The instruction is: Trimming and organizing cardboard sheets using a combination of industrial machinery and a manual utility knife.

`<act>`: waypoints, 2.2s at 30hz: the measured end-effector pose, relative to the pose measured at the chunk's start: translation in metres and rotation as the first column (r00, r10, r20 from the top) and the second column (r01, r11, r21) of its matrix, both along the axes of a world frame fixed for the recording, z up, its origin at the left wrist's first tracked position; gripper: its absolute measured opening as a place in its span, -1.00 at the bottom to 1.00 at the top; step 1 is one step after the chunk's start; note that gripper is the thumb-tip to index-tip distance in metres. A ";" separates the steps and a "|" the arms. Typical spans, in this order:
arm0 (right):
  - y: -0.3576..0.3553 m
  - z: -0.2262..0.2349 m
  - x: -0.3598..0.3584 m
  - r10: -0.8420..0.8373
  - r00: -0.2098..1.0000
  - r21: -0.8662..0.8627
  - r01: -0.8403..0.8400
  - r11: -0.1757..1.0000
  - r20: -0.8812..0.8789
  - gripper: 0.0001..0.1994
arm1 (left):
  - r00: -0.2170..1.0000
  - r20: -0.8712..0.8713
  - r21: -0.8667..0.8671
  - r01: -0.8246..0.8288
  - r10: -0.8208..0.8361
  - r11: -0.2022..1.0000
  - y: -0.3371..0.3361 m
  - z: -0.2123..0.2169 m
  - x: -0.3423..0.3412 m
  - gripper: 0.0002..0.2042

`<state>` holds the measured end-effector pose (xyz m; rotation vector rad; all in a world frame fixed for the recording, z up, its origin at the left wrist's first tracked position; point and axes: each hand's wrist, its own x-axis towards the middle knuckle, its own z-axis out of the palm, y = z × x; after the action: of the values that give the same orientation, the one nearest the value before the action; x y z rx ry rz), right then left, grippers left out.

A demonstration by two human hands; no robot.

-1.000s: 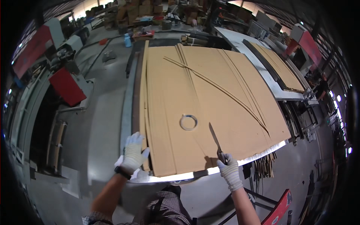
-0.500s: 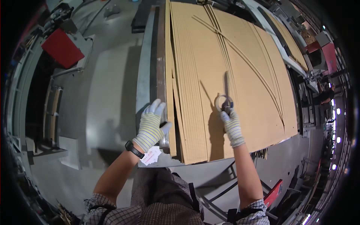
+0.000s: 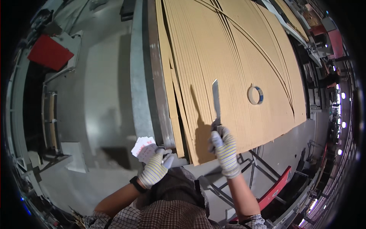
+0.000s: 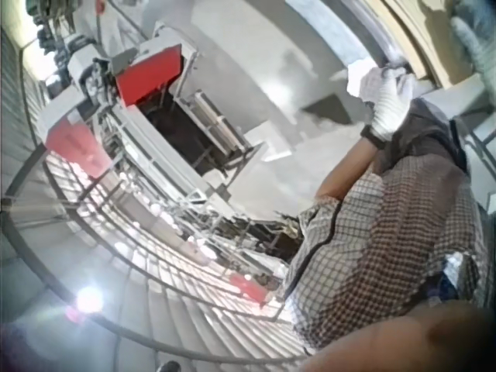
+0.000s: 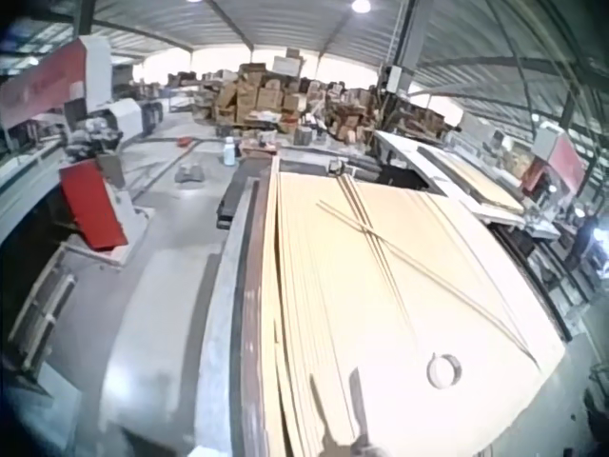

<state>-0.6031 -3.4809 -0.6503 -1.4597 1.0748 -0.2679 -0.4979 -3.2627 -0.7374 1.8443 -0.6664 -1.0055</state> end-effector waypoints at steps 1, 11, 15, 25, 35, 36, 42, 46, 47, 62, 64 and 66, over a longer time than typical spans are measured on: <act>0.009 -0.004 -0.004 -0.013 1.000 0.061 0.011 0.998 0.028 -0.84 | 0.994 -0.097 0.005 -0.047 0.047 0.999 -0.007 0.006 0.004 -0.79; 0.075 0.044 -0.064 0.194 0.923 -0.453 -0.337 0.825 -0.333 -0.47 | 0.747 0.654 -0.069 0.211 -0.116 0.975 -0.083 0.075 0.097 -0.80; 0.090 0.067 -0.078 0.311 0.760 -0.270 -0.532 0.802 -0.571 -0.42 | 0.431 0.872 0.100 0.307 -0.232 0.946 -0.135 0.068 0.096 -0.52; 0.106 0.087 -0.072 0.280 0.616 -0.216 -0.607 0.765 -0.736 -0.46 | 0.184 0.569 0.718 0.364 -0.801 0.593 -0.188 0.079 0.090 -0.26; 0.065 0.081 0.002 0.268 0.531 -0.288 -0.742 0.606 -0.804 -0.49 | 0.123 0.652 0.668 0.375 -0.749 0.643 -0.182 0.072 0.092 -0.47; 0.063 0.082 0.003 0.281 0.528 -0.290 -0.754 0.589 -0.801 -0.50 | 0.125 0.605 0.687 0.418 -0.787 0.595 -0.183 0.075 0.092 -0.47; 0.083 0.098 -0.025 0.267 0.448 -0.209 -0.763 0.612 -0.853 -0.52 | 0.105 0.617 0.696 0.391 -0.780 0.603 -0.177 0.066 0.083 -0.47; 0.103 0.098 -0.046 0.304 0.343 -0.135 -0.829 0.542 -0.889 -0.42 | 0.095 0.619 0.693 0.402 -0.780 0.599 -0.181 0.064 0.087 -0.47; 0.104 0.103 -0.041 0.299 0.349 -0.141 -0.826 0.545 -0.888 -0.42 | 0.089 0.622 0.692 0.401 -0.778 0.600 -0.183 0.067 0.095 -0.47; 0.098 0.131 -0.068 0.259 0.632 -0.277 -0.621 0.733 -0.731 -0.43 | 0.212 0.712 0.576 0.369 -0.670 0.729 -0.162 0.063 0.101 -0.37; 0.077 0.117 -0.071 0.107 0.757 -0.492 -0.518 0.700 -0.645 -0.44 | 0.379 0.902 0.058 0.363 -0.204 0.930 -0.136 0.056 0.096 -0.53; 0.043 0.085 -0.076 -0.051 0.737 -0.590 -0.495 0.637 -0.674 -0.47 | 0.737 0.668 -0.174 0.289 -0.103 0.941 -0.111 0.065 0.057 -0.74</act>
<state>-0.6787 -3.4376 -0.5655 -2.5741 1.3658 0.0243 -0.4405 -3.3737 -0.6727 1.8896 -1.3774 -0.3280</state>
